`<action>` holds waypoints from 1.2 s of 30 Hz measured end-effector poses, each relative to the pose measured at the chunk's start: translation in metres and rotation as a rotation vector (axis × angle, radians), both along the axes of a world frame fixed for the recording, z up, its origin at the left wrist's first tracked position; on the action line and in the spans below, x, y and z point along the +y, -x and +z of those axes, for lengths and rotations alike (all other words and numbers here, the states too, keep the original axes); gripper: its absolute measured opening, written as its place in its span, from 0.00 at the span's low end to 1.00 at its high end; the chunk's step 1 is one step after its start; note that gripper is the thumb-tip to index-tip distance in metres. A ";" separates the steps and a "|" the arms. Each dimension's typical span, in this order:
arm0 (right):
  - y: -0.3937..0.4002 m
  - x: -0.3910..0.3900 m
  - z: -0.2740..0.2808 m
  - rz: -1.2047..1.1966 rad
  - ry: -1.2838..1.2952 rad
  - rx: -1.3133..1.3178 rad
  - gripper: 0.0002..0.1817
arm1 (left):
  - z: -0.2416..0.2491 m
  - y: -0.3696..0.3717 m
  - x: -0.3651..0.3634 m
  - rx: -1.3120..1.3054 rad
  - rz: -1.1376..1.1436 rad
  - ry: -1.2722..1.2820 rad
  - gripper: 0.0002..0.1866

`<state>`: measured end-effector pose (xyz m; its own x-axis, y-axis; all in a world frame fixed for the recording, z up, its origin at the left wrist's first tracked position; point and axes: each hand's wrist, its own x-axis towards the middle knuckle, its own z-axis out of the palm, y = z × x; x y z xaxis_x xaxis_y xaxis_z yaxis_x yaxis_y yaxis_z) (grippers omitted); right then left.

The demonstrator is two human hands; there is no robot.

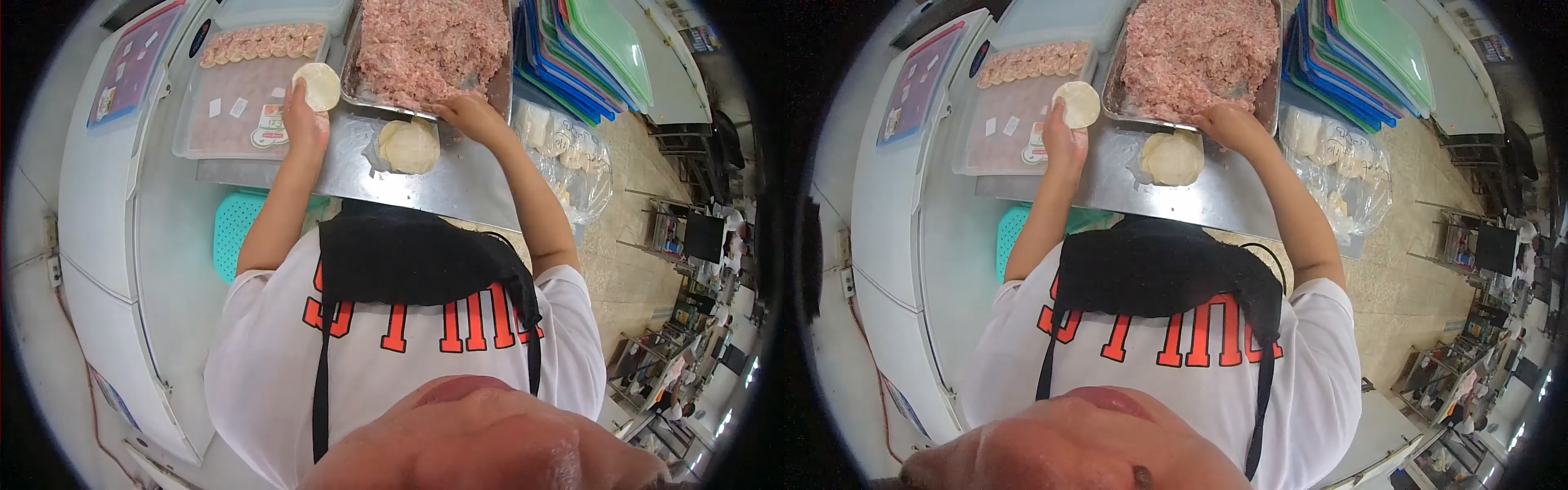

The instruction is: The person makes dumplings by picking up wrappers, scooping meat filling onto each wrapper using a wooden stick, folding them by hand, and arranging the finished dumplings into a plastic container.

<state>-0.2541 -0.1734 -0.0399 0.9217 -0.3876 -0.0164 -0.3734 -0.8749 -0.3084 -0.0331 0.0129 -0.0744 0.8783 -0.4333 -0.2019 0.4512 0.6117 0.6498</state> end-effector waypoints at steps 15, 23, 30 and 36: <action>0.039 0.006 0.042 -0.209 -0.309 -0.271 0.13 | 0.047 0.054 -0.103 0.417 -0.468 0.245 0.33; 0.050 0.009 0.051 -0.006 0.059 -0.316 0.11 | 0.052 0.054 -0.099 0.336 -0.415 0.143 0.40; 0.038 0.021 0.069 -0.012 0.121 -0.247 0.16 | 0.065 0.051 -0.093 0.283 -0.392 0.141 0.37; 0.045 -0.004 0.084 -0.094 -0.450 -0.325 0.15 | 0.051 0.035 -0.066 -0.004 -0.662 0.274 0.27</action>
